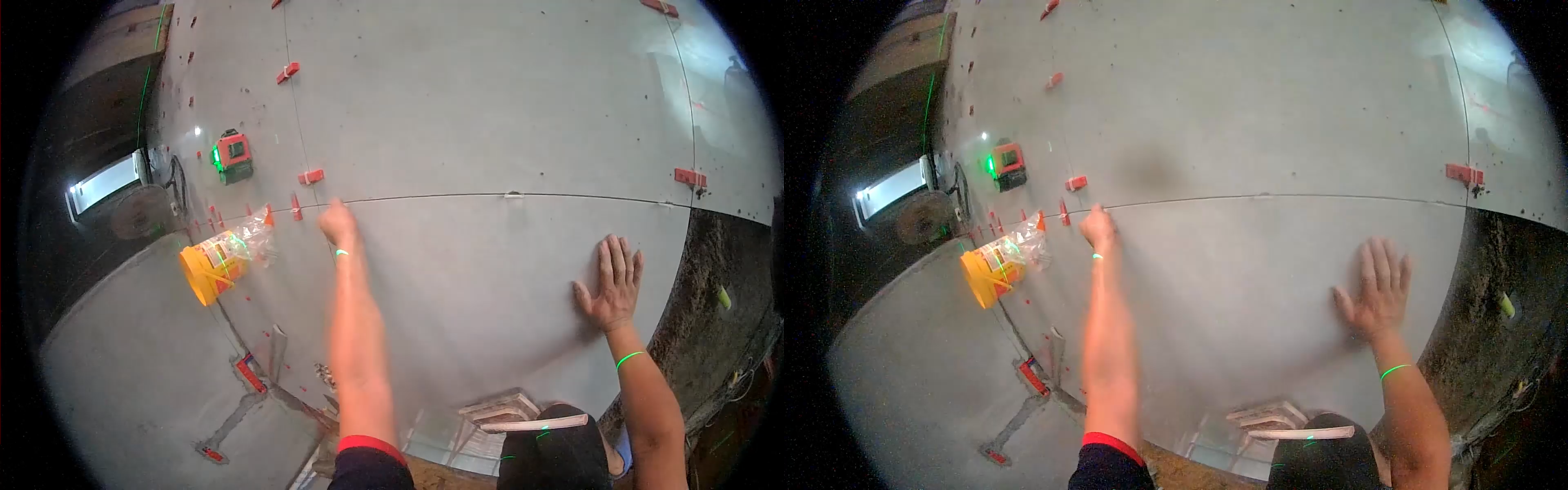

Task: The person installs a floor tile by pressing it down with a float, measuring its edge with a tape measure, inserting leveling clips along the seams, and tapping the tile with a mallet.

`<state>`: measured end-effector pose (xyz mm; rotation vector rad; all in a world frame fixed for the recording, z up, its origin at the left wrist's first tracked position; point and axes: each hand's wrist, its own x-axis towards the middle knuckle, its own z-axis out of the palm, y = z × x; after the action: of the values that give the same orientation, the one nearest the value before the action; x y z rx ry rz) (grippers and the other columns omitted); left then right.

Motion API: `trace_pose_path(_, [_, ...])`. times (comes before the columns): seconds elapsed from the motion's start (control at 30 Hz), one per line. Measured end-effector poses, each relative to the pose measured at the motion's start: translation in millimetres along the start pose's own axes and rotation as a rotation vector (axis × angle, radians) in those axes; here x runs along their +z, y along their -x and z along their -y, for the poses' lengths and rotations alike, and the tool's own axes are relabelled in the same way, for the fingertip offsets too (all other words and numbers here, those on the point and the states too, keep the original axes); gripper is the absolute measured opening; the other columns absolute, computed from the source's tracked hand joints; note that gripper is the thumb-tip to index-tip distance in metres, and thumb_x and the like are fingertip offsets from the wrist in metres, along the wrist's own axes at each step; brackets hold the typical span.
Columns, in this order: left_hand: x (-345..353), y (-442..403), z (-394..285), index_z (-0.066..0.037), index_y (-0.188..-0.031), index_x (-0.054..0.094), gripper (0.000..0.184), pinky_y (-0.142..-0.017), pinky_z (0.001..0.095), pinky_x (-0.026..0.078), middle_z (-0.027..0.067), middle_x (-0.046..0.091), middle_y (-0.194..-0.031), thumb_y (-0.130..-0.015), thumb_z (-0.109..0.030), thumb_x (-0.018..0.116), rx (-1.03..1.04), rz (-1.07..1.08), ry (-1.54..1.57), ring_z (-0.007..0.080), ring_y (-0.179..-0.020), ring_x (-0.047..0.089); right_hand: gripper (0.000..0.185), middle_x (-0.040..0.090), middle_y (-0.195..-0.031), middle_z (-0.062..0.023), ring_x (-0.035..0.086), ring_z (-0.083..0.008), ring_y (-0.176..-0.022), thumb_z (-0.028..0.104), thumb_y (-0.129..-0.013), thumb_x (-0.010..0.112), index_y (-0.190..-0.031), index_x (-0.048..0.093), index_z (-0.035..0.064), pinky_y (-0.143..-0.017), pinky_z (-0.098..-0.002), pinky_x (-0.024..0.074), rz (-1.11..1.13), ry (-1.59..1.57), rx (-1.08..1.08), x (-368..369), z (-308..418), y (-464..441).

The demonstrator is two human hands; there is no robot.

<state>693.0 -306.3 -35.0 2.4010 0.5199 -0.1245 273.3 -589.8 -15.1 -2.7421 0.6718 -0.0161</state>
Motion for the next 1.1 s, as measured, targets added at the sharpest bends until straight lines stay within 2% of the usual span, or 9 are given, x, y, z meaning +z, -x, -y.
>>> trace_pose_path(0.07, [-0.5,-0.3,3.4,-0.007,-0.054,0.044,0.033,-0.04,0.0327,0.03,0.0014,0.045,-0.052,-0.084,-0.017,0.052,0.202,-0.09,-0.304,0.0143,-0.044,0.039,0.077,0.034,-0.145,-0.0095,0.027,-0.0272,-0.138,0.046,-0.079,0.061,-0.14,0.033,0.0078,-0.114,-0.0502,0.0139,-0.01,0.001,-0.001,0.8,0.9,1.5])
trace_pose_path(0.13, [-5.5,-5.5,1.1,-0.003,-0.054,0.046,0.035,-0.047,0.0367,0.035,0.0045,0.048,-0.053,-0.083,-0.022,0.05,-0.148,0.015,0.094,0.0172,-0.048,0.042,0.076,0.036,-0.144,-0.0098,0.028,-0.0278,-0.137,0.044,-0.078,0.062,-0.139,0.035,0.0073,-0.114,-0.05,0.0148,-0.019,-0.006,0.009,0.6,2.7,1.3])
trace_pose_path(0.17, [-3.2,-4.6,-1.6,-0.003,-0.054,0.046,0.035,-0.047,0.0367,0.035,0.0045,0.048,-0.053,-0.083,-0.022,0.05,-0.15,0.018,0.092,0.0172,-0.048,0.042,0.076,0.036,-0.144,-0.0098,0.028,-0.0278,-0.137,0.044,-0.078,0.062,-0.139,0.035,0.0073,-0.114,-0.05,0.0148,-0.017,-0.005,0.011,0.2,3.3,0.4])
trace_pose_path(0.43, [-6.8,18.8,10.6,0.0,-0.068,0.054,0.041,-0.059,0.0387,0.039,0.0073,0.051,-0.058,-0.093,-0.031,0.049,0.256,-0.061,-0.113,0.0221,-0.057,0.047,0.08,0.035,-0.145,-0.01,0.028,-0.0275,-0.137,0.041,-0.075,0.066,-0.14,0.033,0.0082,-0.113,-0.0508,0.0157,-0.01,-0.001,-0.017,6.0,0.6,3.7])
trace_pose_path(0.5, [-21.3,42.4,27.7,0.001,-0.089,0.056,0.035,-0.071,0.0401,0.042,0.0128,0.058,-0.083,-0.094,-0.032,0.048,0.348,0.009,-0.376,0.0257,-0.076,0.053,0.083,0.034,-0.145,-0.0097,0.028,-0.0276,-0.137,0.04,-0.074,0.068,-0.141,0.03,0.0091,-0.113,-0.0516,0.0155,-0.022,0.004,-0.039,3.1,3.6,1.6])
trace_pose_path(0.57, [-33.4,82.0,66.9,0.001,-0.115,0.049,0.039,-0.09,0.043,0.039,0.0195,0.051,-0.115,-0.094,-0.032,0.048,0.605,-0.174,-0.369,0.031,-0.106,0.049,0.084,0.033,-0.146,-0.0096,0.028,-0.028,-0.137,0.04,-0.073,0.068,-0.141,0.029,0.0094,-0.114,-0.0518,0.0147,-0.029,0.022,-0.023,4.3,4.8,1.6])
trace_pose_path(0.67, [-54.3,119.1,123.7,0.004,-0.135,0.033,0.057,-0.108,0.0469,0.024,0.0242,0.031,-0.14,-0.095,-0.036,0.042,0.406,-0.192,-0.512,0.0372,-0.131,0.029,0.084,0.032,-0.146,-0.0115,0.027,-0.0287,-0.137,0.042,-0.074,0.066,-0.142,0.029,0.0088,-0.114,-0.0518,0.0146,0.009,0.041,-0.026,1.6,7.0,0.6])
trace_pose_path(0.73, [-58.7,118.6,149.7,0.008,-0.142,0.019,0.07,-0.115,0.0452,0.011,0.0254,0.017,-0.15,-0.096,-0.042,0.036,-0.017,-0.236,-0.508,0.0359,-0.141,0.013,0.081,0.033,-0.145,-0.0138,0.028,-0.0303,-0.137,0.044,-0.077,0.063,-0.142,0.03,0.0077,-0.113,-0.0519,0.015,0.012,0.067,-0.032,6.0,2.1,2.6])
trace_pose_path(1.1, [-69.8,137.0,162.2,0.01,-0.143,0.013,0.078,-0.115,0.0449,0.004,0.0251,0.009,-0.152,-0.093,-0.044,0.04,0.043,-0.227,-0.599,0.0365,-0.142,0.006,0.071,0.035,-0.144,-0.0158,0.03,-0.0325,-0.136,0.048,-0.087,0.049,-0.141,0.031,0.0054,-0.113,-0.0512,0.0175,-0.035,0.197,-0.119,10.1,2.3,2.0])
